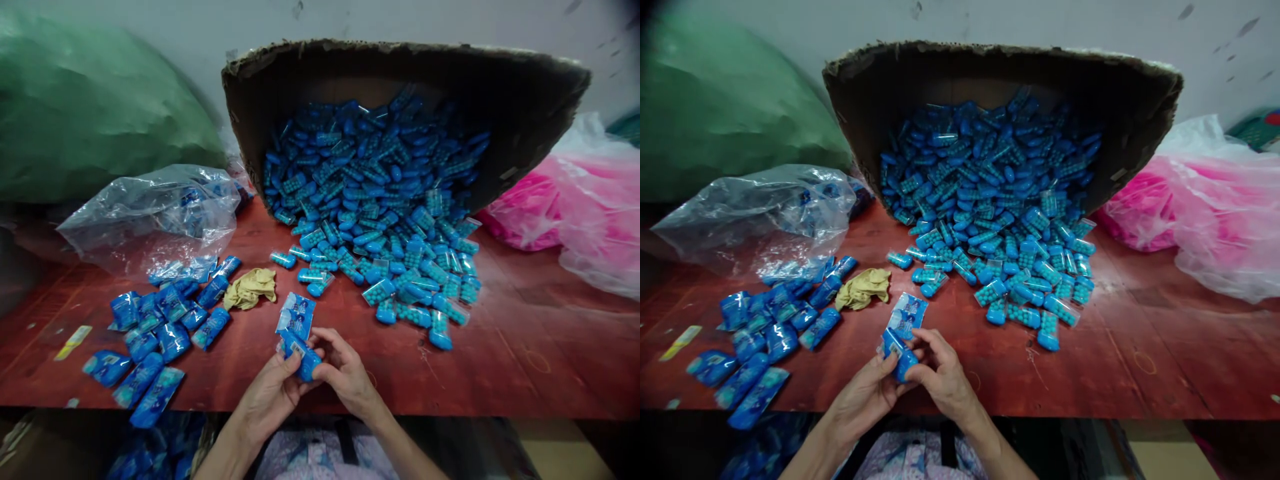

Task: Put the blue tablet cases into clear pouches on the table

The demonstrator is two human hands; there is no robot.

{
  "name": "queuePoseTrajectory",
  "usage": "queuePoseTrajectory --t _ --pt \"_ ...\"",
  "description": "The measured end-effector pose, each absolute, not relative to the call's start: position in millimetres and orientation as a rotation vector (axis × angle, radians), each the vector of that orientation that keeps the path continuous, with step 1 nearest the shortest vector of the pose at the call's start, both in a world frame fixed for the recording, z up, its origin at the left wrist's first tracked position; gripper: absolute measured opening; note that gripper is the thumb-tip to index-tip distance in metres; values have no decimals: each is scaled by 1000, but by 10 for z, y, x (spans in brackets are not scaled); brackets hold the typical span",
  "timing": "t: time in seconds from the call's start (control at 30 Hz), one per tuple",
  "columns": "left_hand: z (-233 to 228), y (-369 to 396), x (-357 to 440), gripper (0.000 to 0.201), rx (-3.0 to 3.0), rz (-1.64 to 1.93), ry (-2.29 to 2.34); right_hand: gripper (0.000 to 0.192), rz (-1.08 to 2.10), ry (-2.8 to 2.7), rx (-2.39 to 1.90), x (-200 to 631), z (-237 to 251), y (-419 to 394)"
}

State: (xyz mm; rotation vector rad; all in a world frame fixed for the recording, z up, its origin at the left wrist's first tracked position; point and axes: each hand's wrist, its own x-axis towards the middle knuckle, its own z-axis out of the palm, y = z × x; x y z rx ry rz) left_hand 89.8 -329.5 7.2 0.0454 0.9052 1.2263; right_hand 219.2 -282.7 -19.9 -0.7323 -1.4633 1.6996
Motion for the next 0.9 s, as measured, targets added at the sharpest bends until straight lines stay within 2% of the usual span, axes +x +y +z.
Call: queuePoseTrajectory --t 0.13,0.37,0.43,0.57,0.63,0.9 --pt "52 -3290 930 15 49 1265 929 40 1713 -1447 -723 2178 -254 -2856" --pt "-24 -3265 1126 16 -80 1345 1077 27 1383 -1527 -861 2135 -369 -2897" --pt "-11 -3252 1122 15 -100 1342 1090 26 1470 -1494 -852 2148 -357 -2856" --pt "59 -3254 1013 15 -17 1276 1016 38 1915 -1346 -763 2183 -304 -2782" --pt "85 -3270 960 15 43 1245 975 42 2015 -1271 -780 2174 -293 -2787" --pt "51 -3327 1042 14 25 1348 1038 30 1941 -1307 -963 2007 -279 -2954"
